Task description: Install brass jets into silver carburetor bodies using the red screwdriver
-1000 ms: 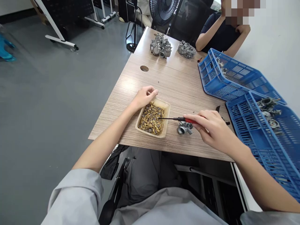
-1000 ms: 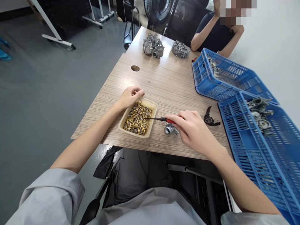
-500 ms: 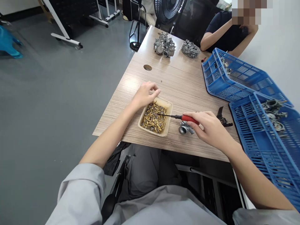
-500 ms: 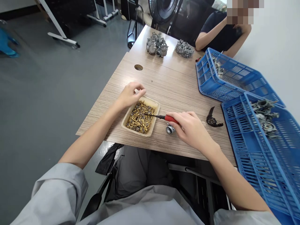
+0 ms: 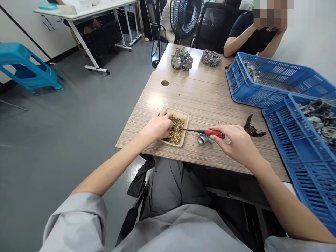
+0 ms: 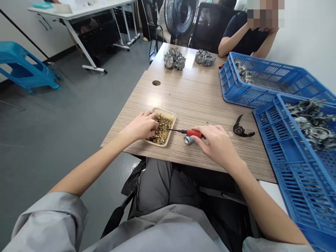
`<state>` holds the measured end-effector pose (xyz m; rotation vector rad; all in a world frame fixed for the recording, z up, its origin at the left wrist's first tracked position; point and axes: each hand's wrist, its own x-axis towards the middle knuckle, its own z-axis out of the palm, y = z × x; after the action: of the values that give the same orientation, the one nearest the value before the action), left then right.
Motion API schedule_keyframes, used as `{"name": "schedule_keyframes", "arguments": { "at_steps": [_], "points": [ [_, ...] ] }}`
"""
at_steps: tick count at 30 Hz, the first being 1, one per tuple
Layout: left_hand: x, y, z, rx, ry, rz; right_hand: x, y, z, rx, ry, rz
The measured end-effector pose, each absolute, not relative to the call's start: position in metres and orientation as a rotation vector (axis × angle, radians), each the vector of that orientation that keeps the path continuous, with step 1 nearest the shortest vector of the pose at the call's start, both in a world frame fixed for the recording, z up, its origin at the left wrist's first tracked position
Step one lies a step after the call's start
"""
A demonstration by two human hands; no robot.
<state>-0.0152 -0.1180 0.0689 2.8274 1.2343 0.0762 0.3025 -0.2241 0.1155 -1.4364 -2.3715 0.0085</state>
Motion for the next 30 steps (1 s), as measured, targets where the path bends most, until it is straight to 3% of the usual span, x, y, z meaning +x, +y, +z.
{"name": "schedule_keyframes", "arguments": {
  "at_steps": [14,30],
  "points": [
    [0.001,-0.121,0.082,2.888,1.324,-0.241,0.307,-0.261,0.096,-1.319,-2.274,0.056],
    [-0.010,-0.109,0.078,2.858,1.246,-0.210,0.317,-0.265,0.088,-1.268,-2.217,0.070]
  ]
}}
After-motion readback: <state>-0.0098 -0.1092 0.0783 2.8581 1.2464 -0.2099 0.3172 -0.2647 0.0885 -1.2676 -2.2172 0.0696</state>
